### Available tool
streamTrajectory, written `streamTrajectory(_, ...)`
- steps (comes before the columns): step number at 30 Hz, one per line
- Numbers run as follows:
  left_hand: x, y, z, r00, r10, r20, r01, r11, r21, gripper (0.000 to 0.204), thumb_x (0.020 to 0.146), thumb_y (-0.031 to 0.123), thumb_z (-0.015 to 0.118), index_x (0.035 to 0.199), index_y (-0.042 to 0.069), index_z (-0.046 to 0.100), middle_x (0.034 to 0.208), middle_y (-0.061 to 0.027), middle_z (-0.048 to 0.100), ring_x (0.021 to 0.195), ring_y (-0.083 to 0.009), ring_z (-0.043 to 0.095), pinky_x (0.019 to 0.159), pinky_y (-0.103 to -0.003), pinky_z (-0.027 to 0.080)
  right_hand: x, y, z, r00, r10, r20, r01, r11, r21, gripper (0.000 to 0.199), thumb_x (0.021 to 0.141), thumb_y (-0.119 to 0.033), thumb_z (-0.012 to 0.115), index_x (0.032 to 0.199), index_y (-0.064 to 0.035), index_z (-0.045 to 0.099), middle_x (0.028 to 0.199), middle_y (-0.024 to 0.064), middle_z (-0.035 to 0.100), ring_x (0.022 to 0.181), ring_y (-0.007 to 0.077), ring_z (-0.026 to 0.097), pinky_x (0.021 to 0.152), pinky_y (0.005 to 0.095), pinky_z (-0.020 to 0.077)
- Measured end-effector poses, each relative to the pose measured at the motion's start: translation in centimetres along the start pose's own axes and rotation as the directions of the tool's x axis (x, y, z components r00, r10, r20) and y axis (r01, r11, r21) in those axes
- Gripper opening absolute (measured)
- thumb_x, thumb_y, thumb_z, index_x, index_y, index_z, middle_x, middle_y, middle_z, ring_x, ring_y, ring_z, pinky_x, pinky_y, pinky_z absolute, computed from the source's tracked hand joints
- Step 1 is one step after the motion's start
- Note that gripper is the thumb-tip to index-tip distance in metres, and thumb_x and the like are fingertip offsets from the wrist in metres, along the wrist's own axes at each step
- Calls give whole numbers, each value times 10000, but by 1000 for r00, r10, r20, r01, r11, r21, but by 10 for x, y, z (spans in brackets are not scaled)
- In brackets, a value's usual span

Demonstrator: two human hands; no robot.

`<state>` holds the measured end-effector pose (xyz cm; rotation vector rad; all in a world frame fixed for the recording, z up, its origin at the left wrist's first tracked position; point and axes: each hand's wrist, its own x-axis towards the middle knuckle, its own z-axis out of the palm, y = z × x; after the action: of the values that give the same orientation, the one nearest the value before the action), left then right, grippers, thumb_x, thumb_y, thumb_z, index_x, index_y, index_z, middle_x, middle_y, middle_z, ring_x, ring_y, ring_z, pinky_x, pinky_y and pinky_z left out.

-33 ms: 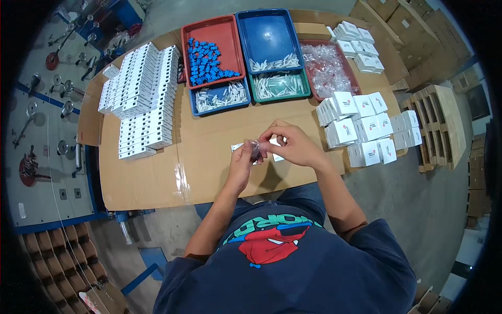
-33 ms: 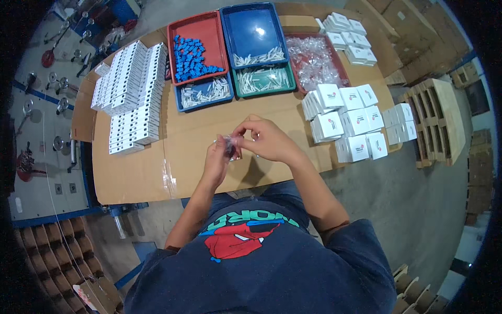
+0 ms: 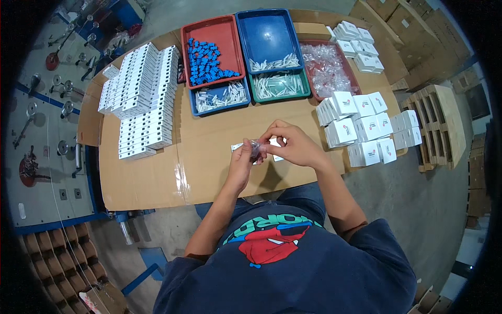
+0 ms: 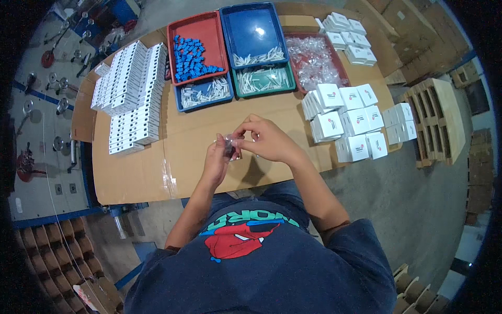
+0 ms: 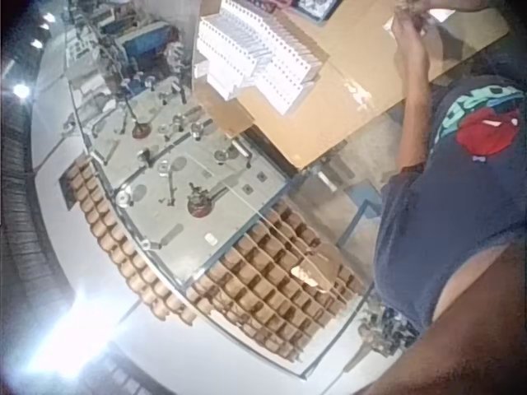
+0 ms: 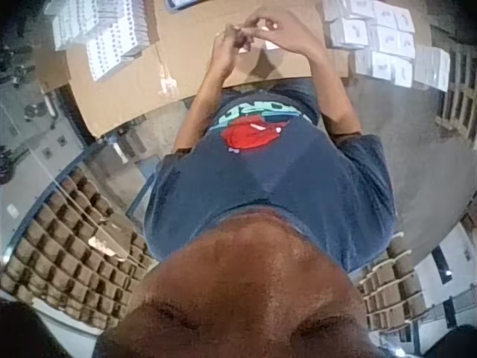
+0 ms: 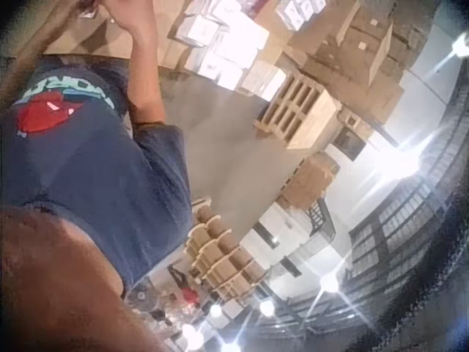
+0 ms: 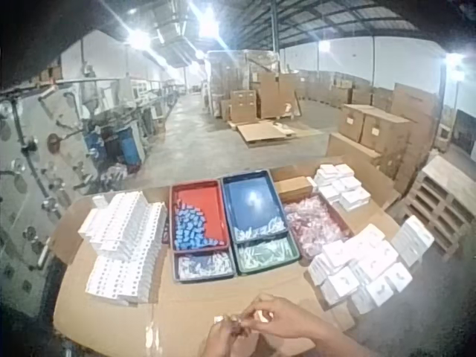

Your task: Picking up small components, placing them in a plastic bag, and then placing the bag into a small white box.

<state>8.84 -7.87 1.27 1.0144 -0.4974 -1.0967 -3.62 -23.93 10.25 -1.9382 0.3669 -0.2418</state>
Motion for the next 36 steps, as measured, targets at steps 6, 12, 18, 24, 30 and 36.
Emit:
streamTrajectory(6, -1, 13, 6, 998, 14, 54, -22, 991, 135, 634, 1122, 507, 328, 1174, -20, 676, 941, -89, 708, 765, -128, 587, 716, -280, 483, 1, -2, -5, 998, -53, -45, 56, 997, 62, 117, 906, -120, 765, 988, -40, 739, 1011, 32, 687, 875, 113, 610, 719, 260, 462)
streamTrajectory(12, 1, 18, -1, 993, 6, 115, -40, 954, 298, 674, 1115, 537, 306, 1182, -15, 687, 1011, -154, 757, 790, -143, 646, 778, -294, 515, 5, 10, -4, 996, -26, -90, 48, 966, 253, 94, 919, -92, 754, 978, -25, 724, 1108, 66, 712, 947, 112, 638, 745, 257, 503)
streamTrajectory(18, 3, 32, 17, 898, 428, -99, -314, 783, 537, 380, 1028, 211, 644, 1341, -2, 600, 1208, -116, 711, 1002, -192, 665, 892, -331, 530, 6, 14, -2, 994, 31, -107, 2, 957, 291, 109, 931, -86, 749, 1010, -16, 719, 1125, 67, 702, 936, 107, 650, 658, 247, 532)
streamTrajectory(24, 13, 42, 32, 765, 628, 145, -452, 361, 816, 554, 816, 90, 822, 1329, 61, 614, 1157, -142, 690, 1042, -308, 662, 889, -383, 527, 8, 9, 9, 996, 26, -86, 16, 891, 453, 113, 966, -70, 712, 1039, 16, 724, 1083, 62, 701, 933, 115, 660, 734, 262, 551)
streamTrajectory(30, 18, 39, 26, 775, 613, 157, -467, 387, 795, 501, 814, 50, 801, 1291, 63, 649, 1115, -139, 690, 983, -316, 672, 838, -391, 531, 5, 10, 5, 985, 19, -169, 40, 940, 339, 173, 998, -127, 677, 1052, 26, 736, 997, 50, 722, 874, 107, 680, 767, 259, 540)
streamTrajectory(36, 15, 37, 27, 796, 587, 150, -460, 424, 781, 503, 841, 39, 770, 1324, 47, 632, 1143, -155, 678, 1019, -322, 674, 863, -389, 539, 7, 9, 1, 988, 91, -125, -48, 949, 310, 212, 1016, -116, 656, 1168, 5, 742, 1006, 44, 747, 898, 99, 667, 773, 251, 537)
